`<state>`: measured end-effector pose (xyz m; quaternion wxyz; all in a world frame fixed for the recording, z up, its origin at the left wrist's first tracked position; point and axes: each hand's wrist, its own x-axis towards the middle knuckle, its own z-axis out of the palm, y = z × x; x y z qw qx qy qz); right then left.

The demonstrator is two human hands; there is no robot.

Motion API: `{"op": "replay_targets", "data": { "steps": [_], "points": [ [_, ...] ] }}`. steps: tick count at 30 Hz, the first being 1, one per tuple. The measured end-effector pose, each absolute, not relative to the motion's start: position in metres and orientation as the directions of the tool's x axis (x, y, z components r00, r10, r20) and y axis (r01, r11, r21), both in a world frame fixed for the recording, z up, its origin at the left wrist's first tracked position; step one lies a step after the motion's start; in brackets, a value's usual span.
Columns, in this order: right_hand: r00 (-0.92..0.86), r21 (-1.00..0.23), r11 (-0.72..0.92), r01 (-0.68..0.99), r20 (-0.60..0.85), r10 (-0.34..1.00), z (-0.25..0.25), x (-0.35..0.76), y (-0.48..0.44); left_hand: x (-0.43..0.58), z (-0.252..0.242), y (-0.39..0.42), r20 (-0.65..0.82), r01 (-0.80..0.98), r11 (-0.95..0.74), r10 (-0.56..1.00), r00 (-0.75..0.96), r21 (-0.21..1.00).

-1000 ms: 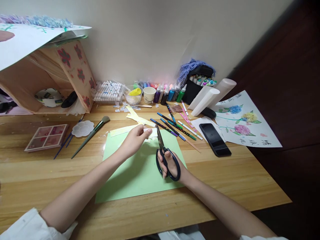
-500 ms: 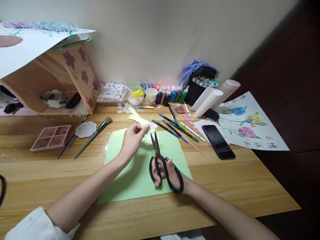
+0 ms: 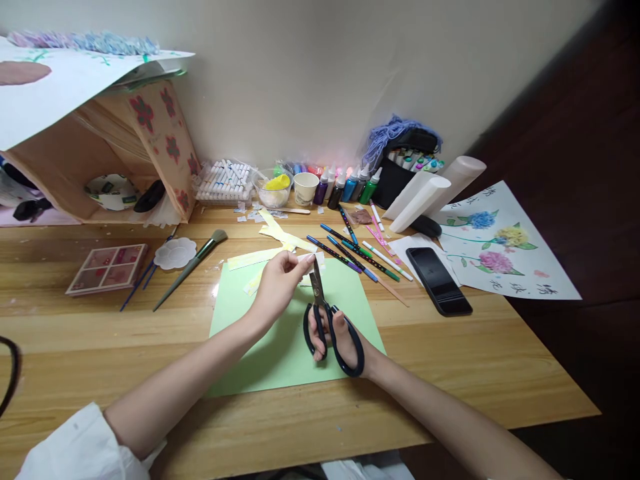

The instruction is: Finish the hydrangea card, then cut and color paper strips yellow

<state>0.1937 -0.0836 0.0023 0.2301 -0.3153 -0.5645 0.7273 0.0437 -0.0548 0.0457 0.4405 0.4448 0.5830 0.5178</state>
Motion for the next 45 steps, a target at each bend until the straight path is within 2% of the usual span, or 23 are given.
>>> {"op": "replay_targets", "data": {
  "steps": [15, 21, 29, 34, 38, 41, 43, 45],
  "points": [
    [-0.607, -0.965, -0.255, 0.066, -0.242, 0.757, 0.01, 0.191, -0.082, 0.04, 0.041, -0.051, -0.053, 0.067, 0.066, 0.982, -0.181, 0.996],
    [-0.654, -0.977, -0.209, 0.028, -0.176, 0.736, 0.0, 0.194, -0.081, 0.042, 0.039, -0.052, 0.002, 0.099, 0.015, 0.987, -0.162, 0.995],
    [-0.651, -0.977, -0.21, 0.041, -0.186, 0.736, -0.002, 0.197, -0.077, 0.043, 0.041, -0.052, 0.009, 0.113, 0.007, 0.991, -0.137, 0.994],
    [-0.633, -0.971, -0.233, 0.057, -0.215, 0.744, 0.002, 0.195, -0.076, 0.041, 0.039, -0.052, 0.005, 0.119, 0.01, 0.992, -0.125, 0.993],
    [-0.563, -0.941, -0.331, 0.063, -0.308, 0.767, 0.003, 0.19, -0.079, 0.041, 0.037, -0.051, -0.007, 0.136, 0.025, 0.991, -0.131, 0.99],
    [-0.528, -0.917, -0.394, 0.062, -0.365, 0.767, -0.001, 0.188, -0.081, 0.039, 0.033, -0.049, -0.028, 0.221, 0.055, 0.992, -0.126, 0.974],
    [-0.548, -0.866, -0.497, 0.05, -0.44, 0.712, -0.003, 0.188, -0.078, 0.033, 0.031, -0.047, -0.077, 0.365, 0.103, 0.993, -0.085, 0.925],
    [-0.603, -0.77, -0.637, 0.03, -0.523, 0.603, -0.002, 0.191, -0.073, 0.022, 0.031, -0.043, -0.099, 0.568, 0.11, 0.994, -0.05, 0.816]
  ]
}}
